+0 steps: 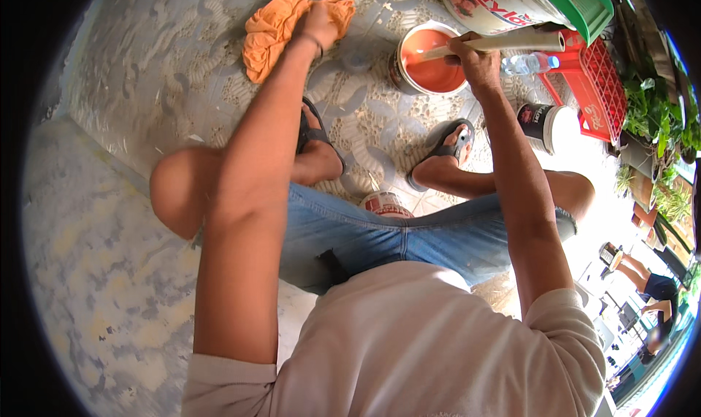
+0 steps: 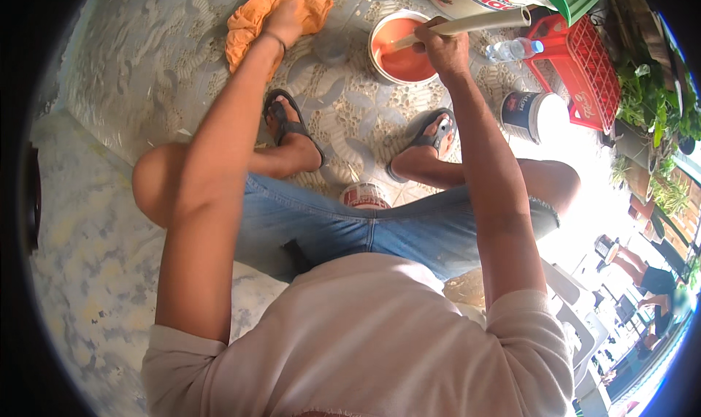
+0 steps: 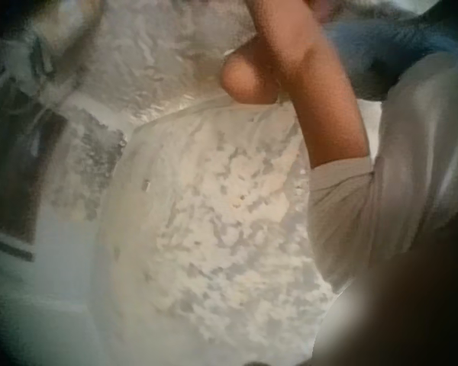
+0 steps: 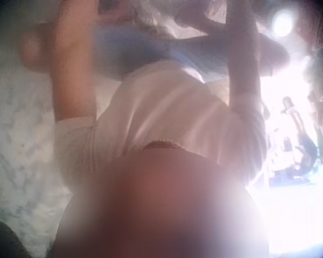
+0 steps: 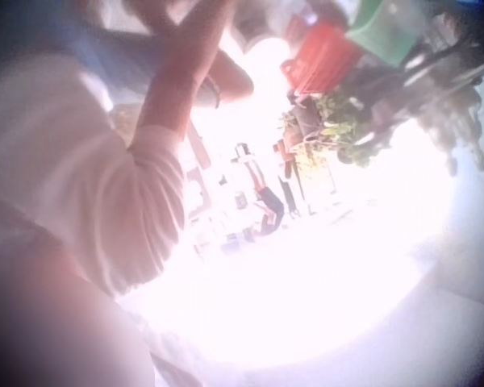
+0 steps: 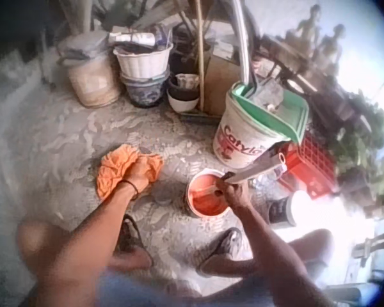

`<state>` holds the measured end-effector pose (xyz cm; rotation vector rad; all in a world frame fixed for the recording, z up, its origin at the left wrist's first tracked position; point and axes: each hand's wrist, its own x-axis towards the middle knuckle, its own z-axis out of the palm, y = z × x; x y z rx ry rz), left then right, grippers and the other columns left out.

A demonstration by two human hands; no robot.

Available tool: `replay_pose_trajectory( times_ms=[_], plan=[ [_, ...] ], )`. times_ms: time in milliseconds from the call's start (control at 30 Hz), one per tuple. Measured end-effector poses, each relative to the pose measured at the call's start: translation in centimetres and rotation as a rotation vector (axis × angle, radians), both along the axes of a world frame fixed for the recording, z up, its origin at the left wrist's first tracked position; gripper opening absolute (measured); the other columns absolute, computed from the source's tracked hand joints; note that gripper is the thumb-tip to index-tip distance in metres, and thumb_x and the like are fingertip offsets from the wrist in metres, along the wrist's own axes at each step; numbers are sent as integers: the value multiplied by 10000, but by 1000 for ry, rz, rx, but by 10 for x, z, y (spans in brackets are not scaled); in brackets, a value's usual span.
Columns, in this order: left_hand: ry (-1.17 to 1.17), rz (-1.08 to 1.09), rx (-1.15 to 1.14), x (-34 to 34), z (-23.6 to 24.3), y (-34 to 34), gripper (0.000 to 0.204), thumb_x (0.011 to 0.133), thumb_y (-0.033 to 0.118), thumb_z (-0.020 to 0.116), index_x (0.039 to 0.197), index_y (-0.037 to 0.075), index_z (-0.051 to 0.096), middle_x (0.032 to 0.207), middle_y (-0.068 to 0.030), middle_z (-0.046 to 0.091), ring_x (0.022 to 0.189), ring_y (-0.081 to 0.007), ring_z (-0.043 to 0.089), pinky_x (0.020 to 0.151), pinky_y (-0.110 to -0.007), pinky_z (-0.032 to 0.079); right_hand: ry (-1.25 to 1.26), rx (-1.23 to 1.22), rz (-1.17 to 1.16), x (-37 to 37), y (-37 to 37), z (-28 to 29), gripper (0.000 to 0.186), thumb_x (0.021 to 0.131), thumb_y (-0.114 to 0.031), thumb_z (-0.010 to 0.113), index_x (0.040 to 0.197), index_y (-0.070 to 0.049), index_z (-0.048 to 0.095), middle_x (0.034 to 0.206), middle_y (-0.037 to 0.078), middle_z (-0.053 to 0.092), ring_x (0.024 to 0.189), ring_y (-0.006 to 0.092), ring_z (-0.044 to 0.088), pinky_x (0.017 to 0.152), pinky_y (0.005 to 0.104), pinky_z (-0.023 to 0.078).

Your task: The person sits on a tiled floor and stirs orange paint in a bucket using a white stick. They briefly stand to pick up a plastic bottle, then sit again to continue stirring and pour some paint into the bottle.

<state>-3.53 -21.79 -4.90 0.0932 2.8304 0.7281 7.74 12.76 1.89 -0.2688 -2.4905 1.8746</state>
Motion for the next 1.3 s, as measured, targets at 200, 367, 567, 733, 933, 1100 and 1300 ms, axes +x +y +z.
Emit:
replay_pose_trajectory(
  times_ms=[200, 367, 567, 733, 933, 1100, 1300],
  plan=[
    [-327, 63, 106, 81, -96, 11, 1233, 662, 176, 980, 1652, 83, 251, 1620, -221, 445, 1491, -379, 448, 1209, -453, 418, -170, 569, 62, -9, 23, 32, 177, 867, -166, 745, 863, 10, 731, 763, 90, 749, 674, 161, 730, 668, 339, 596],
    [-88, 73, 490, 89, -138, 27, 1241, 579, 202, 1032, 1606, 69, 347, 1556, -202, 506, 1452, -368, 488, 1191, -454, 433, -95, -25, -27, 2, 17, 7, 221, 889, -198, 760, 893, 22, 732, 799, 117, 754, 732, 171, 744, 699, 313, 598],
    [-13, 87, 621, 86, -136, 50, 1092, 575, 213, 1031, 1516, 69, 494, 1483, -191, 577, 1393, -351, 552, 1168, -441, 449, 59, 659, 98, -1, 26, 20, 212, 883, -200, 756, 882, 9, 724, 734, 77, 732, 686, 149, 710, 687, 330, 578],
    [-16, 92, 571, 80, -128, 52, 1084, 585, 210, 1023, 1511, 79, 474, 1474, -193, 583, 1389, -347, 558, 1161, -438, 452, -165, 26, -30, 4, 10, 11, 174, 873, -166, 757, 852, 2, 719, 720, 87, 722, 637, 142, 689, 649, 305, 564],
    [18, 180, 587, 82, -97, 60, 1046, 613, 195, 1000, 1489, 65, 444, 1475, -186, 577, 1391, -340, 553, 1156, -431, 451, 71, 519, 83, -4, 26, 11, 226, 881, -216, 760, 866, 5, 716, 736, 90, 731, 690, 134, 708, 663, 307, 568],
    [68, 174, 605, 79, -97, 61, 1015, 631, 202, 987, 1485, 59, 456, 1482, -183, 574, 1390, -336, 553, 1151, -427, 458, -197, 95, -4, 7, 15, 16, 183, 877, -169, 762, 879, 10, 719, 757, 109, 737, 668, 161, 722, 638, 315, 585],
    [80, 154, 582, 83, -104, 60, 1023, 631, 210, 986, 1505, 86, 468, 1487, -175, 571, 1403, -341, 541, 1163, -431, 455, 55, 379, 81, -3, 14, 10, 225, 903, -185, 761, 892, 31, 703, 791, 110, 743, 688, 152, 729, 661, 297, 607]
  ],
)
